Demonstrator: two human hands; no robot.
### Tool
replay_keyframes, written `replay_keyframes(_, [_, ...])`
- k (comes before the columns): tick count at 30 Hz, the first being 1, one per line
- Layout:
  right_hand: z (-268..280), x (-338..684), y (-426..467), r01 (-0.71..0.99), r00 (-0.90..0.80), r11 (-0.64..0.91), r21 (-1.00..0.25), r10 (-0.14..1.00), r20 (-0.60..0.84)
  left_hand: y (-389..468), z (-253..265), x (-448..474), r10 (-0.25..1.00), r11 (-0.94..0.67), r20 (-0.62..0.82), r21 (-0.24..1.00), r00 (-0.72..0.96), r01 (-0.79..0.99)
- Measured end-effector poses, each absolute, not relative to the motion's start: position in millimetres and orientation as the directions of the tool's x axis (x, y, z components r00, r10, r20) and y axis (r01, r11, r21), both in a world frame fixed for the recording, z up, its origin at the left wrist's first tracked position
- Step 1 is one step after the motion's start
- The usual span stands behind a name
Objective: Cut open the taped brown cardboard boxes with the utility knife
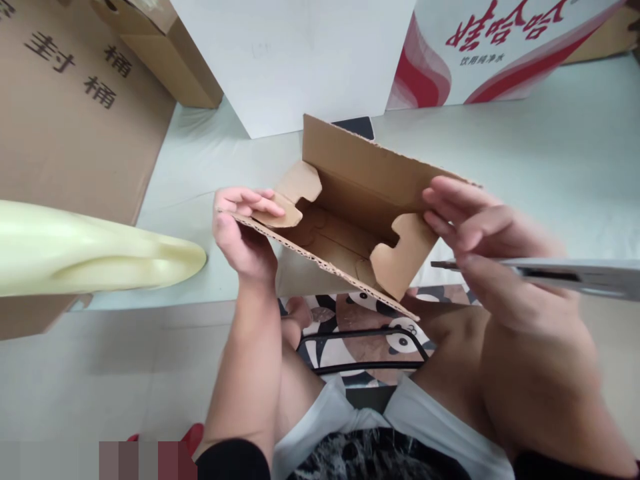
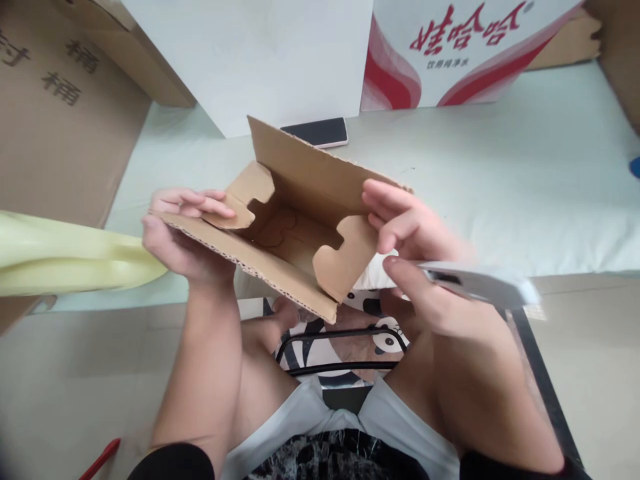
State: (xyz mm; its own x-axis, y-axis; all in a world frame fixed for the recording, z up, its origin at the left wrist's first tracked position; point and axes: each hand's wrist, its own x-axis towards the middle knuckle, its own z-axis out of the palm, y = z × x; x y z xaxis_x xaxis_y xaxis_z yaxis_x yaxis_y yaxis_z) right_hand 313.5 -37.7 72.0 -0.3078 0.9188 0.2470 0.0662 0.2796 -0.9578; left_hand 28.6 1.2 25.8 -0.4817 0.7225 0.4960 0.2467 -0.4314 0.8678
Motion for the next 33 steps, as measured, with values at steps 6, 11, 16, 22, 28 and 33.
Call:
replay_keyframes(6, [63.4, 313.6, -31.5, 0.036, -0.057, 0.414, -0.91, 0.91, 0.411, 5.6, 15.1, 25.3, 0.665, -0.513, 0.575, 0.816, -0.476, 0.268])
replay_keyframes(11, [65.7, 318.3, -26.7, 0.334, -0.005, 0.423, -0.842, 0.894, 0.448, 6.5, 12.8, 23.1, 0.688, -0.512, 0.593, 0.805, -0.417, 0.3])
replay_keyframes(16, [64.1, 318.4, -24.4, 0.435, -0.328, 0.411, -0.801, 0.901, 0.284, 6.4, 11.5, 21.3, 0.675, -0.515, 0.601, 0.799, -0.429, 0.31])
replay_keyframes(22, [65.1, 318.4, -23.9, 0.433, -0.417, 0.429, -0.793, 0.875, 0.246, 6.0, 7.1, 19.8, 0.657, -0.479, 0.634, 0.769, -0.409, 0.423])
replay_keyframes(28, [69.3, 322.8, -25.4, 0.219, -0.611, 0.567, -0.794, 0.714, 0.341, 4.0, 4.7, 13.5, 0.707, -0.407, 0.63, 0.734, -0.322, 0.543])
replay_keyframes(33, [65.8, 323.8, -23.8, 0.203, -0.659, 0.553, -0.808, 0.687, 0.305, 1.5, 10.5, 5.3, 0.758, -0.417, 0.631, 0.664, -0.167, 0.621])
